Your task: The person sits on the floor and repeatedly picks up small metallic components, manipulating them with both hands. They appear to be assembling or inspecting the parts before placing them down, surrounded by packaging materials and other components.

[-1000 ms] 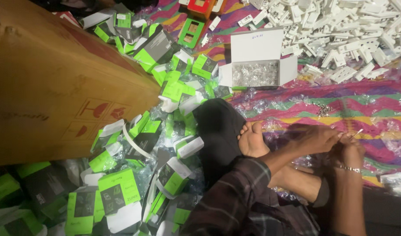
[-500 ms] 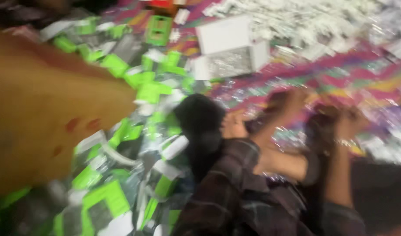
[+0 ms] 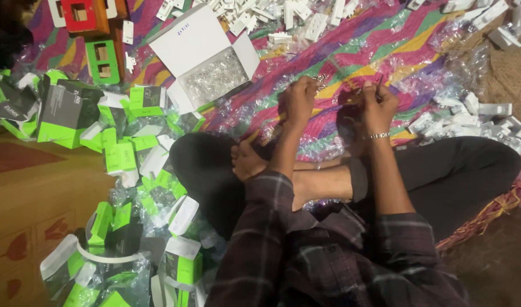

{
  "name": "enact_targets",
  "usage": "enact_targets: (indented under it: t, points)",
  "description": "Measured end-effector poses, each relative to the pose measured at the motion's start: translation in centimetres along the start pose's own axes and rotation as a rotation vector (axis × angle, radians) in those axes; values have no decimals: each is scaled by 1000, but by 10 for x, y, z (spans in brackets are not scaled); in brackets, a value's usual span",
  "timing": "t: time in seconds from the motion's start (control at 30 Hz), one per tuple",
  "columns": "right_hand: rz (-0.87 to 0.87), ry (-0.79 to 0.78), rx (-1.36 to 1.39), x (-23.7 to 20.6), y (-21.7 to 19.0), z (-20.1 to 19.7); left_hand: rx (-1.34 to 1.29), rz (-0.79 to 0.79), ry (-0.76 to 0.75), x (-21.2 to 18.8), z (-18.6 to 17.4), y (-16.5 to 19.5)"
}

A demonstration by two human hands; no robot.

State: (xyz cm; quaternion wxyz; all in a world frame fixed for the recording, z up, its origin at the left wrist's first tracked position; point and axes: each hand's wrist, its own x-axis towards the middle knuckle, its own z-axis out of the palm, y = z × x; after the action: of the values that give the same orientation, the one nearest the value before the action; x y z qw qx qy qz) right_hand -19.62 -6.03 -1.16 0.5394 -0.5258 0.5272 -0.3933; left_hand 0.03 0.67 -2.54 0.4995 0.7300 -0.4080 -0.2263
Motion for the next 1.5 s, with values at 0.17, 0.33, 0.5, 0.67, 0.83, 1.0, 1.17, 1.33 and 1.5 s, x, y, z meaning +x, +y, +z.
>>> enact_targets:
  t: [0.17, 0.33, 0.5, 0.67, 0.83, 1.0, 1.17, 1.33, 1.5]
  points:
    - [33, -9, 91, -3, 8, 1, -167, -217, 34, 2, 0, -1]
    - [15, 6, 48, -4, 5, 5, -492, -325, 10, 9, -1, 3]
    - [41, -11, 45, -6, 1, 6, -404, -457, 1, 13, -2, 9]
    - [-99, -99, -349, -7, 6, 15, -276, -306, 57, 12, -5, 10]
    - [-149, -140, -610, -3, 2, 29, -535, -313, 54, 16, -2, 8]
    - [-68, -220, -761, -9, -7, 34, -500, -294, 107, 17, 0, 9]
    - [-88, -225, -875, -14, -14, 37, -152, -195, 173, 13, -2, 14]
    - [-116, -255, -937, -13, -22, 40, 29, -124, 171, 15, -6, 20]
    - [-143, -223, -801, -13, -8, 36, 281, -134, 63, 8, -8, 19]
